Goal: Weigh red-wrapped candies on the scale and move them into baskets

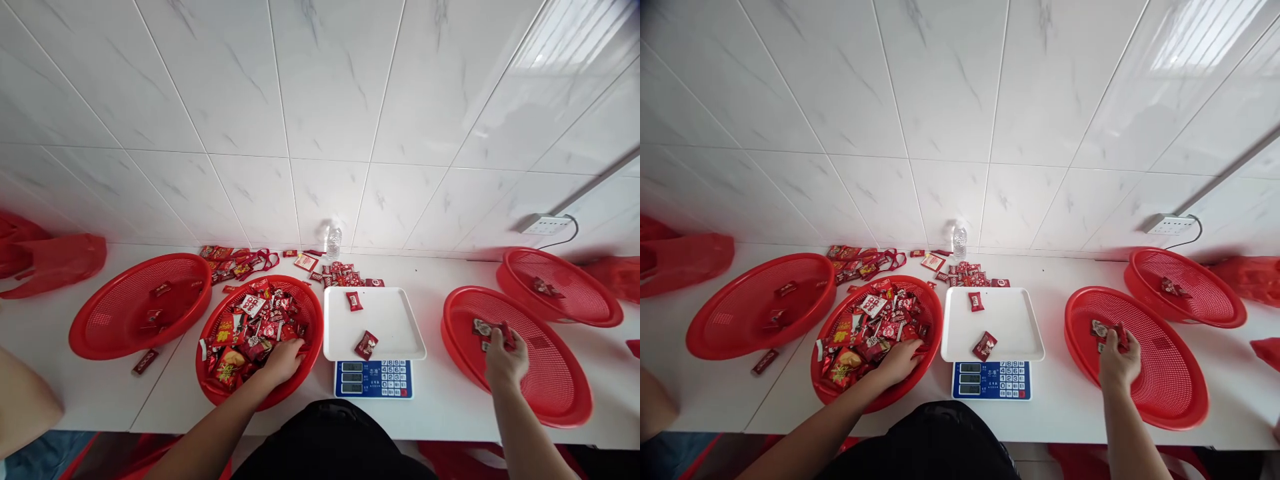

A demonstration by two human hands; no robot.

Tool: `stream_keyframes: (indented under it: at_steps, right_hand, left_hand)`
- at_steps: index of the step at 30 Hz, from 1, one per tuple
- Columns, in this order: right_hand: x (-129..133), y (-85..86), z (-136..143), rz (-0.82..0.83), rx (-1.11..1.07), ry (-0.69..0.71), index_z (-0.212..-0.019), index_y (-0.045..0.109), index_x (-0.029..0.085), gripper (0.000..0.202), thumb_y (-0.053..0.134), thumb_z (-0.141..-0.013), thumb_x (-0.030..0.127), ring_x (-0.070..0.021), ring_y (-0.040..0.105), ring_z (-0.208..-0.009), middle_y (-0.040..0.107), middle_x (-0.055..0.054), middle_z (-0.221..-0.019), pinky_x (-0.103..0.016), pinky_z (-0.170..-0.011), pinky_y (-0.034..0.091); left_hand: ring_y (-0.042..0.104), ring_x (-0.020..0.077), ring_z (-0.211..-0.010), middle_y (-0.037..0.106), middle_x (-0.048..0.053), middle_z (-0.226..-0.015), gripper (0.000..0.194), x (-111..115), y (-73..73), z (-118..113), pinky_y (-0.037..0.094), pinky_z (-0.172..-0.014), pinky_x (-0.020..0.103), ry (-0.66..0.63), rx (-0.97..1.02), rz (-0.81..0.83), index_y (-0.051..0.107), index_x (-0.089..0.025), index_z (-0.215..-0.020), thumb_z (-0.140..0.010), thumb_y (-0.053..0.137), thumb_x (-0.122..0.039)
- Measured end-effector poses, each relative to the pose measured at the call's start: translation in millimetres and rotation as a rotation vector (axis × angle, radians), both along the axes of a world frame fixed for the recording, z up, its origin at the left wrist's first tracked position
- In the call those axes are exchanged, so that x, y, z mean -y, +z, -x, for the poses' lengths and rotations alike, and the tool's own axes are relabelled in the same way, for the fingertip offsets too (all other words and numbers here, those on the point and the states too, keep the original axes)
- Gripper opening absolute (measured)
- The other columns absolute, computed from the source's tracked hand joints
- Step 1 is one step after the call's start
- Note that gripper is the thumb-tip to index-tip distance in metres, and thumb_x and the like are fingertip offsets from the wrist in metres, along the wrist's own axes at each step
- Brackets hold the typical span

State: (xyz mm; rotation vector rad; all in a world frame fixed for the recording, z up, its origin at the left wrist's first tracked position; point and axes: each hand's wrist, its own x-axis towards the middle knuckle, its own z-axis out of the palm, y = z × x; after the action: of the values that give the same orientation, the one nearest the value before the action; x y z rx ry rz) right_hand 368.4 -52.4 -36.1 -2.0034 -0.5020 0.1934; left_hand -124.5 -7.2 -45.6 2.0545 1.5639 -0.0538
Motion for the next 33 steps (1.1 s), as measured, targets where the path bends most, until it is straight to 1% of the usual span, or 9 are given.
stream_keyframes:
  at_steps: [4, 7, 9, 12, 15, 17, 22, 26, 33]
  right_hand:
    - [19.1, -8.7, -36.8, 0.27, -0.06, -0.011, -0.138, 0.033, 0.011, 0.087, 0.061, -0.066, 0.052, -0.0495, 0.046, -0.113, 0.048, -0.028, -0.128, -0.067, -0.085, 0.036]
    - [13.4, -18.9, -24.9, 0.416, 0.044, 0.103, -0.144, 0.016, 0.013, 0.096, 0.055, -0.07, 0.059, -0.0475, 0.029, -0.128, 0.029, -0.026, -0.143, -0.066, -0.092, 0.032]
    - [3.4, -25.9, 8.0, 0.379, 0.216, 0.228, -0.143, 0.021, 0.014, 0.087, 0.048, -0.075, 0.06, -0.0419, 0.016, -0.135, 0.023, -0.022, -0.147, -0.062, -0.101, 0.024]
    - [-11.0, -34.7, 83.8, 0.28, 0.476, 0.683, -0.143, 0.021, 0.018, 0.077, 0.041, -0.081, 0.059, -0.0339, 0.012, -0.138, 0.021, -0.014, -0.15, -0.055, -0.106, 0.022]
    - [-22.0, -40.7, 156.5, 0.352, 0.641, 1.158, -0.143, 0.017, 0.03, 0.073, 0.044, -0.081, 0.057, -0.0292, 0.003, -0.14, 0.009, -0.003, -0.154, -0.051, -0.11, 0.015]
    - [-31.8, -44.1, 187.1, 0.406, 0.711, 1.304, -0.144, 0.013, 0.033, 0.076, 0.048, -0.08, 0.056, -0.0279, -0.001, -0.14, 0.004, -0.001, -0.154, -0.051, -0.111, 0.009]
    - [-74.3, -53.6, 208.6, 0.551, 0.766, 1.302, -0.144, 0.01, 0.031, 0.071, 0.038, -0.085, 0.056, -0.0278, -0.003, -0.14, 0.002, -0.005, -0.154, -0.054, -0.109, 0.005]
    - [-105.0, -58.8, 217.5, 0.517, 0.774, 1.282, -0.144, 0.013, 0.032, 0.063, 0.034, -0.088, 0.053, -0.0273, -0.001, -0.14, 0.007, -0.004, -0.154, -0.055, -0.108, 0.006]
    - [-94.4, -56.9, 231.8, 0.344, 0.704, 1.322, -0.126, 0.049, 0.03, 0.038, 0.035, -0.092, 0.037, -0.0255, 0.03, -0.13, 0.043, -0.005, -0.139, -0.05, -0.106, 0.021]
  left_hand:
    - [0.058, 0.0219, -0.101, 0.063, 0.006, -0.109, 0.025, -0.6, 2.4, -1.0, 0.04, -0.086, 0.031, -0.011, -0.016, 0.018, 0.058, -0.023, -0.103, -0.081, 0.046, -0.02]
    - [0.057, 0.0223, -0.105, 0.063, 0.006, -0.111, 0.027, 0.6, 3.9, -1.5, 0.039, -0.09, 0.032, 0.013, -0.022, 0.048, 0.057, -0.023, -0.106, -0.082, 0.046, -0.021]
    - [0.056, 0.0225, -0.106, 0.062, 0.006, -0.113, 0.027, 1.6, 4.3, -1.8, 0.038, -0.091, 0.032, 0.021, -0.015, 0.052, 0.057, -0.024, -0.106, -0.082, 0.045, -0.022]
    - [0.055, 0.023, -0.108, 0.062, 0.006, -0.113, 0.027, 2.1, 3.8, -1.4, 0.037, -0.092, 0.033, 0.017, -0.006, 0.048, 0.057, -0.024, -0.107, -0.082, 0.045, -0.023]
    - [0.055, 0.023, -0.107, 0.062, 0.006, -0.113, 0.027, 2.1, 1.6, 0.8, 0.037, -0.091, 0.033, 0.01, -0.013, 0.042, 0.057, -0.024, -0.106, -0.082, 0.045, -0.023]
    - [0.057, 0.0228, -0.104, 0.063, 0.006, -0.111, 0.026, 2.3, -0.8, 3.3, 0.039, -0.089, 0.032, -0.019, -0.015, 0.021, 0.057, -0.024, -0.106, -0.082, 0.045, -0.024]
    - [0.058, 0.0226, -0.098, 0.063, 0.006, -0.107, 0.026, 4.0, -5.9, 8.5, 0.041, -0.085, 0.032, -0.046, -0.032, -0.025, 0.057, -0.022, -0.105, -0.082, 0.045, -0.027]
    - [0.057, 0.0232, -0.1, 0.063, 0.006, -0.11, 0.027, 4.5, -6.8, 9.6, 0.041, -0.086, 0.033, -0.061, -0.026, -0.025, 0.057, -0.022, -0.106, -0.082, 0.044, -0.026]
    - [0.055, 0.0233, -0.105, 0.06, 0.006, -0.115, 0.034, 7.5, -12.4, 10.9, 0.038, -0.092, 0.033, -0.055, -0.013, -0.027, 0.055, -0.024, -0.111, -0.078, 0.048, -0.022]
